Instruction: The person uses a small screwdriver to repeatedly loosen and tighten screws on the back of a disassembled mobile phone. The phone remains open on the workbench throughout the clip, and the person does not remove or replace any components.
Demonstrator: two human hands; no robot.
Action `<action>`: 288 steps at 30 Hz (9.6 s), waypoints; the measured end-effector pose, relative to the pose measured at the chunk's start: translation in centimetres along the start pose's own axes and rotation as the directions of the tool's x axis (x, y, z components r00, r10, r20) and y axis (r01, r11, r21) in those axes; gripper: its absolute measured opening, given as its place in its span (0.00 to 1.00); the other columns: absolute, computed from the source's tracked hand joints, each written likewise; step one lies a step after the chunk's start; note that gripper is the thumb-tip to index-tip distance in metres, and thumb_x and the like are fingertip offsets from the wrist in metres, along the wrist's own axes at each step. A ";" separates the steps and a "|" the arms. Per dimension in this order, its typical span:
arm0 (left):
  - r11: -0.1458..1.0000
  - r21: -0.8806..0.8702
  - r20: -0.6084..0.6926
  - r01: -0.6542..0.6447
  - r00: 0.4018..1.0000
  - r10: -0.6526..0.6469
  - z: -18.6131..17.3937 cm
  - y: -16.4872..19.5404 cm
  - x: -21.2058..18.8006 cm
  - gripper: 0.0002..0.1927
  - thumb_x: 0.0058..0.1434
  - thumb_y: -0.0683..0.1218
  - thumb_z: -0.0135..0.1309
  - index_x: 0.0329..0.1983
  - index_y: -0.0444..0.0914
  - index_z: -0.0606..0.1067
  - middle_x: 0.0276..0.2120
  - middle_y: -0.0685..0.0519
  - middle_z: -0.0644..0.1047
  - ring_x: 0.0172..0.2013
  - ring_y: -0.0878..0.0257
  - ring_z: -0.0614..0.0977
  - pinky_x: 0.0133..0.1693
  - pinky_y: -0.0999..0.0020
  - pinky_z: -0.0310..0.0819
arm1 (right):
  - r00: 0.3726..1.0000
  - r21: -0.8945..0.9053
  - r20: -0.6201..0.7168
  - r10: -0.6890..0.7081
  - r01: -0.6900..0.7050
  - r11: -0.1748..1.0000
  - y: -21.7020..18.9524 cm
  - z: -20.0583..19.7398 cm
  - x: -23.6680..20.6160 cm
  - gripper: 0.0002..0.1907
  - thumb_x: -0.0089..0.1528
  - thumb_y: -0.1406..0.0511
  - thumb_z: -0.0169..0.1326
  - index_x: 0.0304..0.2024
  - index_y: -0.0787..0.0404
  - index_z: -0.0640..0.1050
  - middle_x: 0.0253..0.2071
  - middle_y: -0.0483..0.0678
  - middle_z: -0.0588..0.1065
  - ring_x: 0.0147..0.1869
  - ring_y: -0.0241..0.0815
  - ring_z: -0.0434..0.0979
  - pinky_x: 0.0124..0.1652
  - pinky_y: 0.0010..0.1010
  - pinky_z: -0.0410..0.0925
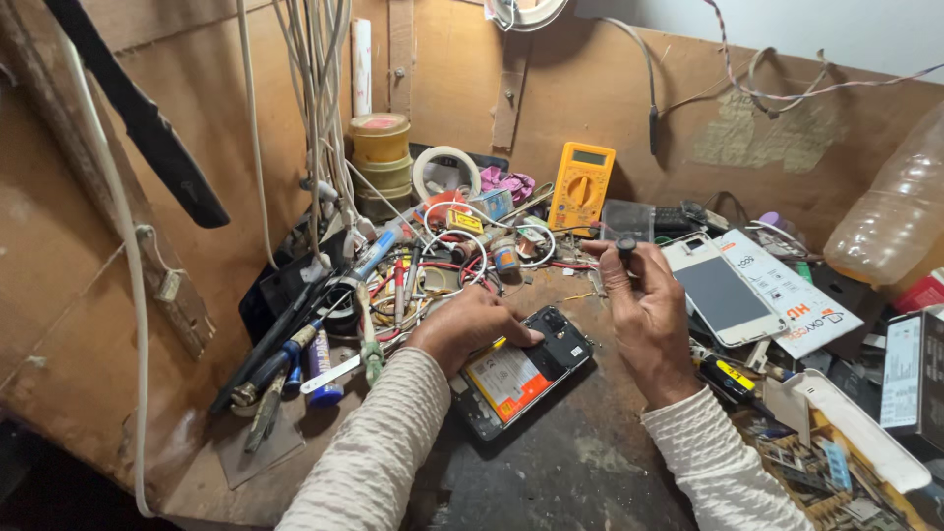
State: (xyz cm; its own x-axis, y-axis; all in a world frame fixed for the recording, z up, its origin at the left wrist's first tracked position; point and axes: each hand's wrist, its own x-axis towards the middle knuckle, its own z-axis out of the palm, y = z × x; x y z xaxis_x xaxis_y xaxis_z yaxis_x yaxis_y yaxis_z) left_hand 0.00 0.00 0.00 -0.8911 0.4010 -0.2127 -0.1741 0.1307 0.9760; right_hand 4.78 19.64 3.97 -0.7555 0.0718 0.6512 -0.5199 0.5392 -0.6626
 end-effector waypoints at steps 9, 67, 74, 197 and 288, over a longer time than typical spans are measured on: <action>0.982 -0.187 0.085 -0.008 0.996 0.024 -0.1 -0.9 0.6 0.14 0.50 0.39 0.65 0.40 0.29 0.83 0.31 0.48 0.85 0.28 0.62 0.85 0.34 0.67 0.81 | 0.980 0.173 -0.198 0.000 0.035 0.984 0.8 -0.3 -0.4 0.11 0.68 0.69 0.60 0.51 0.66 0.79 0.39 0.49 0.81 0.41 0.35 0.82 0.43 0.25 0.75; 0.965 -0.221 -0.028 -0.139 0.990 0.137 1.5 -2.6 1.8 0.16 0.50 0.36 0.65 0.42 0.26 0.82 0.32 0.46 0.84 0.28 0.63 0.84 0.31 0.69 0.80 | 0.994 0.120 -0.064 -0.091 0.098 0.988 -0.2 2.5 -1.7 0.24 0.68 0.73 0.53 0.65 0.61 0.62 0.40 0.50 0.81 0.43 0.36 0.84 0.42 0.26 0.75; 0.976 -0.208 -0.020 -0.063 0.998 0.060 1.2 -1.4 0.6 0.19 0.48 0.34 0.64 0.45 0.27 0.79 0.34 0.44 0.84 0.29 0.61 0.85 0.33 0.66 0.83 | 0.989 0.269 -0.143 -0.030 0.068 0.961 0.3 1.7 -1.3 0.27 0.69 0.73 0.50 0.68 0.63 0.56 0.44 0.55 0.78 0.46 0.43 0.85 0.46 0.30 0.79; 0.961 -0.125 -0.013 -0.247 0.969 0.247 0.0 -1.4 2.9 0.06 0.48 0.35 0.65 0.28 0.30 0.79 0.25 0.51 0.79 0.24 0.62 0.78 0.27 0.64 0.73 | 0.919 0.031 0.350 -0.179 0.180 0.983 -3.0 1.7 3.5 0.20 0.61 0.72 0.62 0.49 0.63 0.66 0.36 0.48 0.78 0.40 0.34 0.82 0.35 0.29 0.75; 0.970 -0.221 -0.024 -0.096 0.995 0.093 0.7 -1.7 1.7 0.12 0.49 0.37 0.64 0.37 0.26 0.82 0.29 0.44 0.84 0.24 0.60 0.85 0.28 0.65 0.81 | 0.930 -0.524 0.293 0.221 -0.037 0.851 5.5 -2.2 -1.7 0.14 0.58 0.62 0.61 0.40 0.65 0.80 0.37 0.60 0.80 0.44 0.59 0.81 0.44 0.46 0.71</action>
State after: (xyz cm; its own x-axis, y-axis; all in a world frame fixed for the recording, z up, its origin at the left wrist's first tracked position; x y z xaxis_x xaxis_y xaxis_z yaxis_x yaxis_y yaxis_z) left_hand -0.93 1.10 -2.09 -0.9131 0.3897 -0.1197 -0.1762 -0.1123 0.9779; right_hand 4.07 24.38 0.03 -0.9344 -0.0597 0.3512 -0.2055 0.8956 -0.3946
